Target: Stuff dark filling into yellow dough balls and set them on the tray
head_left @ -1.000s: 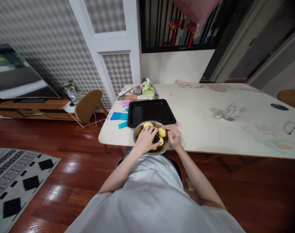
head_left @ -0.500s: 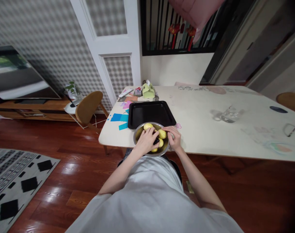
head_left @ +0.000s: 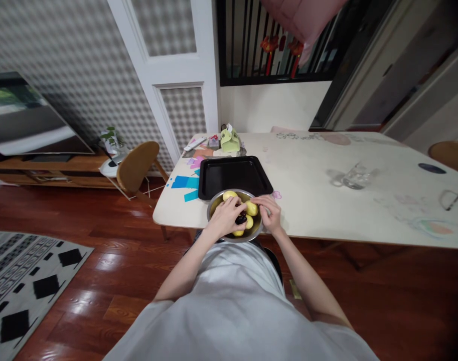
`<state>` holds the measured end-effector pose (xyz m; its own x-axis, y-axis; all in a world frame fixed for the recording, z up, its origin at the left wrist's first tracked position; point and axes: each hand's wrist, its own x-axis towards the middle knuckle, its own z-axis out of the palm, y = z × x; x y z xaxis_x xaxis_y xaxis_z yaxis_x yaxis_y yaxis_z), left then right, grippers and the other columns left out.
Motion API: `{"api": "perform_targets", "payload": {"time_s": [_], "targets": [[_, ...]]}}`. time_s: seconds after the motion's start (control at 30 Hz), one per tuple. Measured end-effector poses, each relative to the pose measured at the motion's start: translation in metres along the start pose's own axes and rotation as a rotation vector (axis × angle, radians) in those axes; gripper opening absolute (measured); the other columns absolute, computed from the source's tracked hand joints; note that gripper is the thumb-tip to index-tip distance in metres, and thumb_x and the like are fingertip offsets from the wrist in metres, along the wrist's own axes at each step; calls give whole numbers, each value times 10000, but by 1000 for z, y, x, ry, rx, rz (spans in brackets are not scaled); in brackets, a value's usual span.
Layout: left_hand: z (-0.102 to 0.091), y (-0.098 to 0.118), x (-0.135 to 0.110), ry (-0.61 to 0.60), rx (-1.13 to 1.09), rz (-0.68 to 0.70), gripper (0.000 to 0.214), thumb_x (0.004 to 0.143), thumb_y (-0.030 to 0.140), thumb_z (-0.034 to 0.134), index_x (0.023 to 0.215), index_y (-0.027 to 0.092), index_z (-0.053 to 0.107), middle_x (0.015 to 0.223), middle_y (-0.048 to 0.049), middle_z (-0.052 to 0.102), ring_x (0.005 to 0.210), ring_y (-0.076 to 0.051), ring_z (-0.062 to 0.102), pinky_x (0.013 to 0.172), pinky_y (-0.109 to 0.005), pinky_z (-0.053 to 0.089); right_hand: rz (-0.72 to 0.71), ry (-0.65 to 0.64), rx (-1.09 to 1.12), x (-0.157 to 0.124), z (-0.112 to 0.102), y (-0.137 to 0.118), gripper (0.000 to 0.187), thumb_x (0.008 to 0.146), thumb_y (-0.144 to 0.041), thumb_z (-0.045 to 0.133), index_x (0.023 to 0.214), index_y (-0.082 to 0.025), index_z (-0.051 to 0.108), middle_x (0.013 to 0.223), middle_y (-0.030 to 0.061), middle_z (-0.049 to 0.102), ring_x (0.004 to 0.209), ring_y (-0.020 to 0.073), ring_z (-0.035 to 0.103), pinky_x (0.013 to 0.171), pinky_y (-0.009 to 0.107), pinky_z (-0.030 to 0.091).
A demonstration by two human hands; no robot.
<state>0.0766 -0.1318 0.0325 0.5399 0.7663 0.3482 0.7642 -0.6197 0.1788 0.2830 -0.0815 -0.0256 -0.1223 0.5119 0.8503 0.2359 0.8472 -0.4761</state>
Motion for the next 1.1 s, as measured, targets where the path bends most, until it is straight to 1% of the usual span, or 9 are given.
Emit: {"api": "perform_targets", "payload": {"time_s": [0.13,0.23,0.3,0.43,0.53,0.63,0.8,1.0,1.1], "targets": [[2,-3,-2,9,-25,6,338,880,344,775,1152,224,612,1186,-95,630,1086,-279,642,917,-392,558,-36,-11,-12,-1,-1,1,296,997,-245,500,1032,-238,794,1002,78,823,930,272,754,852,484,575],[2,-4,-3,-5,-19,23,338,872,318,777,1153,225,613,1204,-98,633,1066,-277,660,922,-392,551,-37,-21,-68,-2,-2,1,296,992,-283,508,1024,-247,800,1027,74,826,941,279,759,911,519,560],[1,-5,-3,-22,-33,43,330,866,296,777,1143,225,613,1210,-99,639,1086,-281,662,934,-394,547,-31,-40,-62,-3,-2,1,304,996,-301,505,1039,-249,801,1052,82,827,966,286,761,934,534,559],[-1,-7,-1,-36,-94,53,316,852,252,776,1124,225,617,1192,-96,655,1121,-282,660,960,-393,544,-7,-79,12,-3,-1,-1,324,1015,-321,493,1074,-239,801,1092,108,825,1012,293,763,918,528,591],[0,-9,1,-49,-117,50,317,844,234,779,1124,229,630,1193,-91,671,1167,-287,654,1008,-409,536,-1,-77,22,-2,0,-3,327,1021,-331,496,1061,-237,806,1087,110,828,1010,293,766,921,534,600],[3,-10,0,-59,-97,54,304,863,251,771,1141,235,650,1225,-91,675,1209,-290,644,1033,-414,536,-2,-72,23,-2,0,-3,332,1024,-336,494,1048,-235,810,1076,109,829,1004,293,768,915,535,605],[3,-9,-2,-38,-69,45,251,907,281,741,1136,240,649,1224,-90,674,1232,-279,630,983,-376,563,6,-65,19,-2,0,-3,335,1030,-337,491,1041,-234,810,1056,108,831,986,289,773,901,526,611],[5,-12,-2,10,-108,30,227,890,283,760,1065,228,628,1189,-91,668,1179,-262,644,885,-332,579,-33,-44,52,-1,1,-4,298,1025,-275,510,1065,-239,803,1043,98,830,970,276,769,869,488,608],[7,-13,-2,58,-111,26,221,889,293,760,1044,227,617,1167,-87,662,1163,-261,641,855,-327,578,-36,-41,57,0,1,-5,298,1026,-267,510,1065,-240,804,1051,96,829,972,274,766,869,483,606]]}}
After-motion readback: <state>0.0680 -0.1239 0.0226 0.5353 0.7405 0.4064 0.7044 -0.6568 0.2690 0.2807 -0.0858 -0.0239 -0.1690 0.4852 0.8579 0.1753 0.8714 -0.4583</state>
